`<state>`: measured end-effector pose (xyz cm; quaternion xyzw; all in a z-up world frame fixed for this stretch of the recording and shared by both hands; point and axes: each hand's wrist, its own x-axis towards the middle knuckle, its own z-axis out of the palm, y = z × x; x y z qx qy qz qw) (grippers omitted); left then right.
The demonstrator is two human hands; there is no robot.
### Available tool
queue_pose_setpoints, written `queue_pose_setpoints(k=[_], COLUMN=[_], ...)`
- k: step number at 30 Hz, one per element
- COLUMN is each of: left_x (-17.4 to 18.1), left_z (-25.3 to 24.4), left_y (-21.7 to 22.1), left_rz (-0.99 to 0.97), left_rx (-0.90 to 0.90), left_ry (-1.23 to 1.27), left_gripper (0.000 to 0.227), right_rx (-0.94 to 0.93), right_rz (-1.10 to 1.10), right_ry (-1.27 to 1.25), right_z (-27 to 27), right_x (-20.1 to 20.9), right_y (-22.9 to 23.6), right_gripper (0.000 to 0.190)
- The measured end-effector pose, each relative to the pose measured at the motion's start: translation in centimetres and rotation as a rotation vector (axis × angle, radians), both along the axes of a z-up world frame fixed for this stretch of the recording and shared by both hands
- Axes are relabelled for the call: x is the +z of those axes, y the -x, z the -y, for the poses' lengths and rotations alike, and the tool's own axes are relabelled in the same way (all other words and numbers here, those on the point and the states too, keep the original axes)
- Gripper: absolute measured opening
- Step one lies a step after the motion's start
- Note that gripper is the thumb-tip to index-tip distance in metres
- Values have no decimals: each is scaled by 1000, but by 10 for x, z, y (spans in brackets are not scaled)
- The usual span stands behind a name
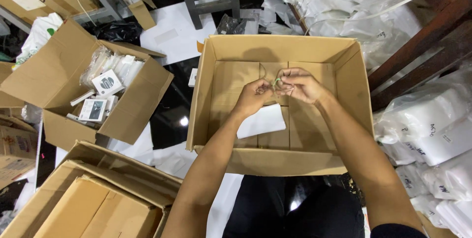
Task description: The person packs small white packets into a cardboard box, securing them with rubber bands. They then move to a red basket and continue packing similar items into plastic bags, securing them with rubber bands.
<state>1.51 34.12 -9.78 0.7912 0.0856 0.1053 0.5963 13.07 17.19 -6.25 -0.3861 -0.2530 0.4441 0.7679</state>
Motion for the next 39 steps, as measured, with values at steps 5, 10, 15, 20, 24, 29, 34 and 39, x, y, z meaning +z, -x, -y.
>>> queue_pose_setpoints(k=[5, 10, 15, 20, 24, 29, 34, 39], left_x=[82, -2, -30, 31, 18, 44, 23, 0], left_z=[-8, -13, -15, -10, -11, -7, -7, -12], left_y=[40, 18, 11, 30, 29, 45, 42, 31], left_rz=[-491, -624, -603, -569, -430, -270, -134, 179], left_rx=[-321, -452, -423, -469, -450, -395, -503, -339], left_ry=[-476, -1006, -1071, -863, -783, -899, -906, -1001], left_gripper=[86, 106, 86, 77, 95, 76, 56, 38], right_rx=[-64, -69, -116, -24, 40, -52, -45, -116], right_rz=[250, 403, 592, 937, 1322, 1482, 1390, 1497], right_ry=[294, 650, 665, 747, 888, 1028, 1074, 1025], right_z=[12, 14, 7, 9, 11, 17, 19, 25], right_x=[37, 4, -10, 14, 32, 52, 78, 80], right_y=[13, 15, 18, 27, 43, 39, 56, 57], right_gripper=[16, 25, 18, 27, 40, 46, 50, 43])
